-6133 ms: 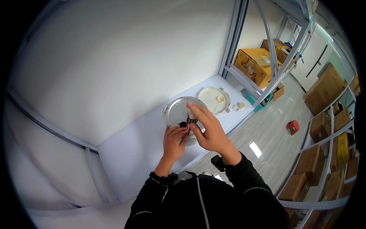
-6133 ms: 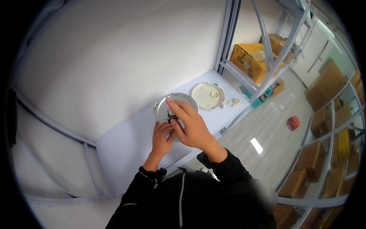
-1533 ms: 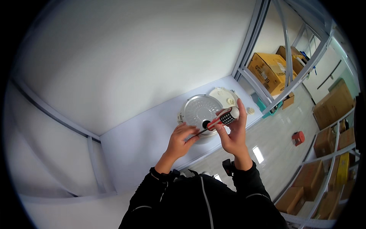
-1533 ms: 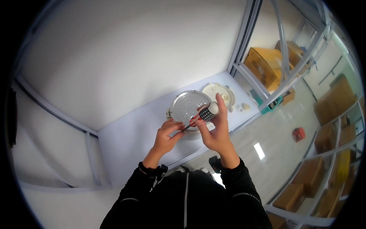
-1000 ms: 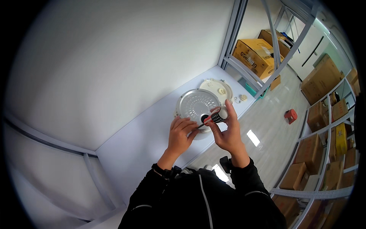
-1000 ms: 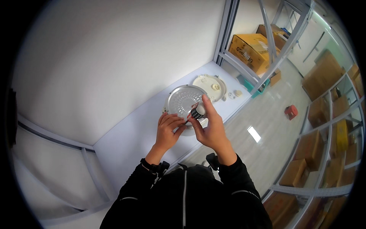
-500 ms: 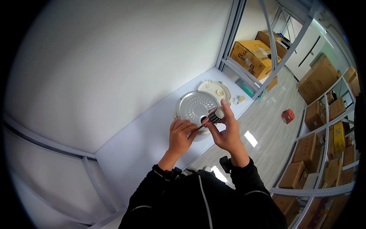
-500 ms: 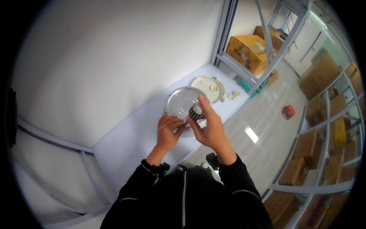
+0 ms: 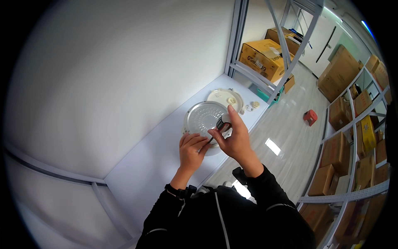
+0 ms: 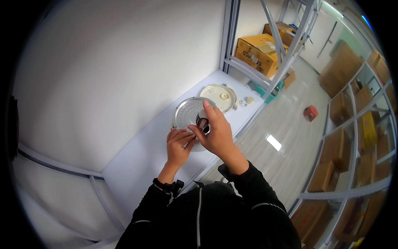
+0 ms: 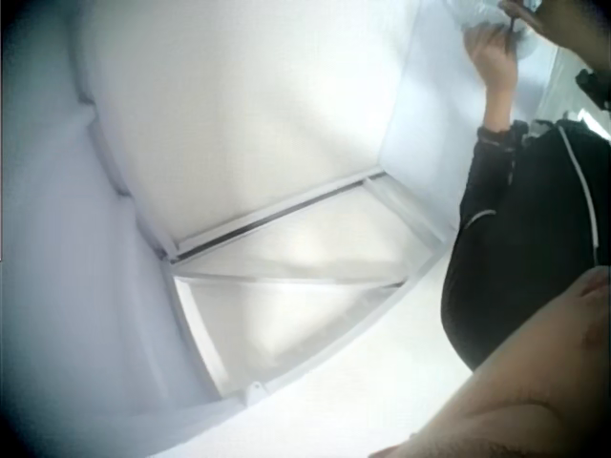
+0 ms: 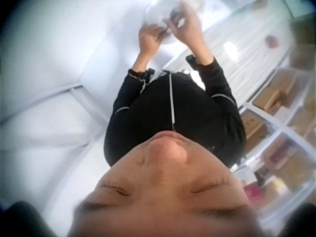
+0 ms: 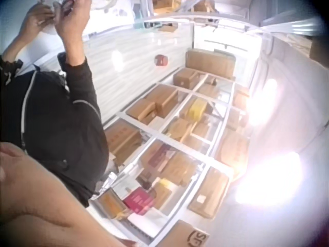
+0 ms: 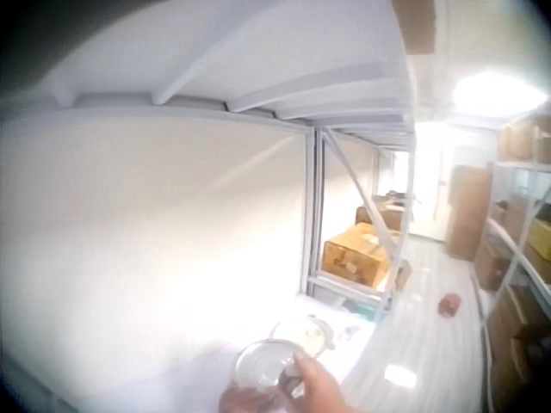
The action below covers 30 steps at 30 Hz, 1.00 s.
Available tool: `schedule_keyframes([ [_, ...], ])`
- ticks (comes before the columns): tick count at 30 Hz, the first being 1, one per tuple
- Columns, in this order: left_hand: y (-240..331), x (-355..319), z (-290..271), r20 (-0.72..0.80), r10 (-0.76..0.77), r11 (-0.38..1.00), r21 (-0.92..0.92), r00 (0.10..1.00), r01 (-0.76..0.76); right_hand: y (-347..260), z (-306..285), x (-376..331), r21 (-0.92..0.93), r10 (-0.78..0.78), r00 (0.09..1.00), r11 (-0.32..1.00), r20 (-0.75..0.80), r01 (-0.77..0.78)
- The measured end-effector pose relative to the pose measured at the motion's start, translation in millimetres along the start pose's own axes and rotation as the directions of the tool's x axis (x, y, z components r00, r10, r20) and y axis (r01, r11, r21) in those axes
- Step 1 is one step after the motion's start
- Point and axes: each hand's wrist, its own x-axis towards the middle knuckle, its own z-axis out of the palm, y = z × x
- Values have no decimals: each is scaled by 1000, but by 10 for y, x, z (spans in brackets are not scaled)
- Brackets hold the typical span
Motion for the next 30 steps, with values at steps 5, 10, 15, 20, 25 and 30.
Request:
schedule_keyframes([
  [5,-6,-15,-8,-13,17,1000,-8,1000,-17,-119,45,-14,131,191,981,972,42,-195],
  [10,25,19,-30,11,21,1000,3,1000,-21,-134,11,65,402,95,989,906,109,-131],
  [15,9,4,-22,-7,18,999,32,1000,-18,-159,28,142,204,-104,992,975,72,88],
  [20,35,13,-30,2,14,1000,23,1000,-14,-307,-12,243,226,-56,998,972,-11,57],
  [25,-27,3,16,-10,14,1000,10,1000,-14,-313,-83,238,322,29,986,943,162,-81],
  [30,-18,8,-19,-5,18,999,30,1000,-17,-290,-90,250,168,18,991,985,131,-40],
])
